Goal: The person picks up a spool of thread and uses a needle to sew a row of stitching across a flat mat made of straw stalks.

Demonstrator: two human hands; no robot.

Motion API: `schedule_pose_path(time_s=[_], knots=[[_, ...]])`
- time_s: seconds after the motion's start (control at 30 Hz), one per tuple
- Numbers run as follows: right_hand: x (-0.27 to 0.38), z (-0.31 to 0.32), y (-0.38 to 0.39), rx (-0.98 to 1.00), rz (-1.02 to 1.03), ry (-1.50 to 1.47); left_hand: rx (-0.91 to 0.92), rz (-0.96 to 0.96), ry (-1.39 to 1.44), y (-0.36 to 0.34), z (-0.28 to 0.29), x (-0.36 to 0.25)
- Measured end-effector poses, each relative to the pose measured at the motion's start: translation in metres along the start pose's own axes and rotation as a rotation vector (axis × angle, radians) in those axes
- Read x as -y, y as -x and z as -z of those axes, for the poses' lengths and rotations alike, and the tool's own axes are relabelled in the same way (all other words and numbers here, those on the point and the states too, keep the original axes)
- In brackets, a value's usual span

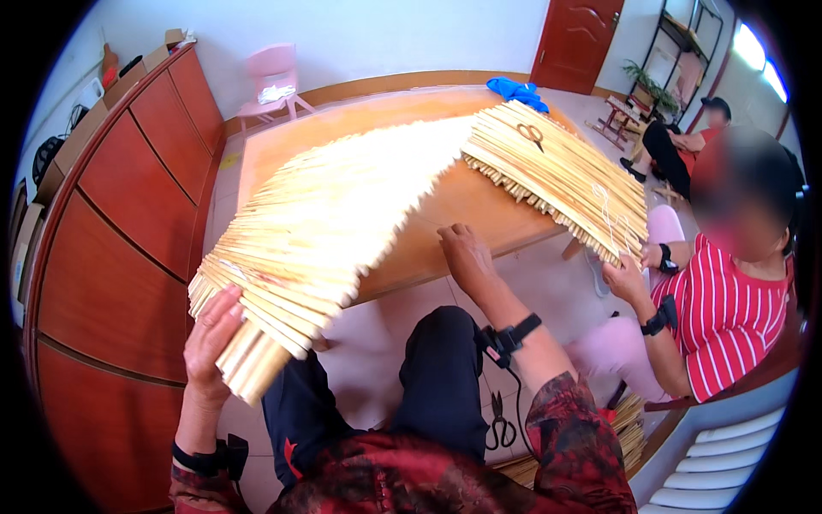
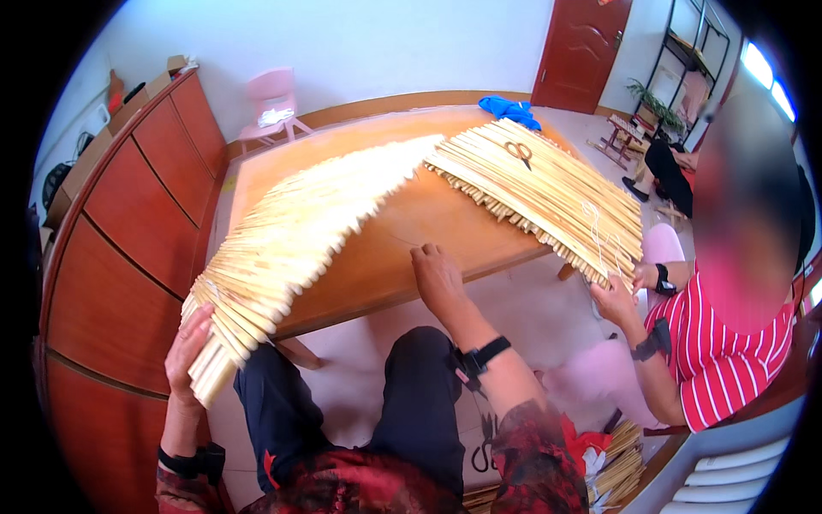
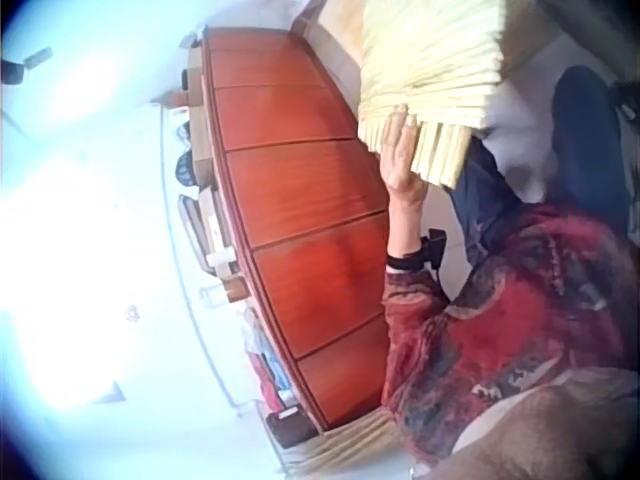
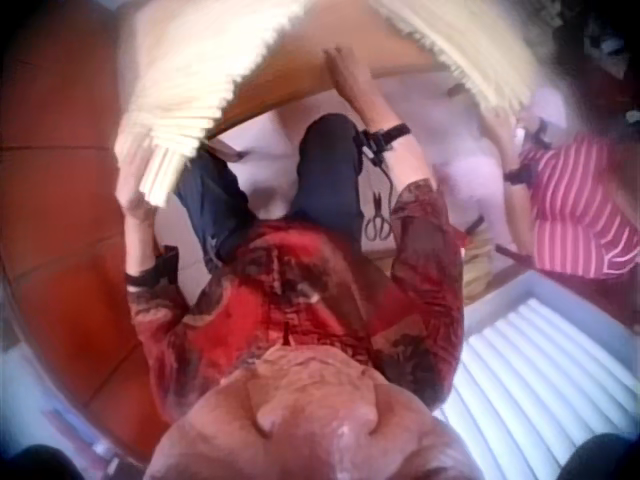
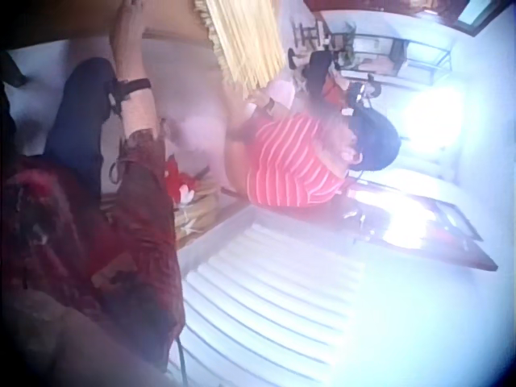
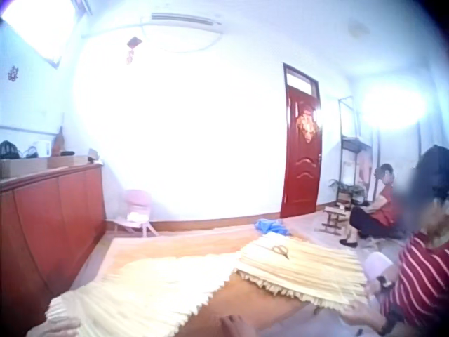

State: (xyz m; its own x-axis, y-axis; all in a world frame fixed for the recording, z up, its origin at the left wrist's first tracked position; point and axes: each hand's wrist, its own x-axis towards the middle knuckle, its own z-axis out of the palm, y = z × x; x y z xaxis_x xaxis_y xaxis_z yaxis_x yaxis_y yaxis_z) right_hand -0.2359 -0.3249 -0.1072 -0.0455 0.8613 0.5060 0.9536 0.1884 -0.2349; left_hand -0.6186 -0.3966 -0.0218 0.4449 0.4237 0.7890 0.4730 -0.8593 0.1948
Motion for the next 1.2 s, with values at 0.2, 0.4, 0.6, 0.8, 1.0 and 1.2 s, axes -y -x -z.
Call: schedule_pose_path(time_s=[0.2,0.4,0.6,0.8,1.0,1.2], knots=[[-0.015,-0.028,-0.047,-0.02,0.078,0.14,0.155,-0.084,-0.158,0.015,-0.012,0.001],[-0.012,-0.02,-0.055,0.135,0.022,0.149,0.239,-0.045,-0.192,0.044,-0.013,0.022],[-0.028,0.017,-0.038,0.16,-0.002,0.153,0.201,-0.058,-0.166,0.056,-0.022,0.035],[-0.089,0.044,-0.013,0.112,-0.152,0.371,0.295,-0.081,-0.218,0.067,-0.016,0.039],[-0.066,0.081,-0.074,0.066,-0.455,-0.222,0.319,-0.131,-0.197,0.094,-0.045,0.048],[-0.041,-0.012,-0.192,0.179,-0.228,-0.023,0.364,-0.067,-0.178,0.102,-0.042,0.049]])
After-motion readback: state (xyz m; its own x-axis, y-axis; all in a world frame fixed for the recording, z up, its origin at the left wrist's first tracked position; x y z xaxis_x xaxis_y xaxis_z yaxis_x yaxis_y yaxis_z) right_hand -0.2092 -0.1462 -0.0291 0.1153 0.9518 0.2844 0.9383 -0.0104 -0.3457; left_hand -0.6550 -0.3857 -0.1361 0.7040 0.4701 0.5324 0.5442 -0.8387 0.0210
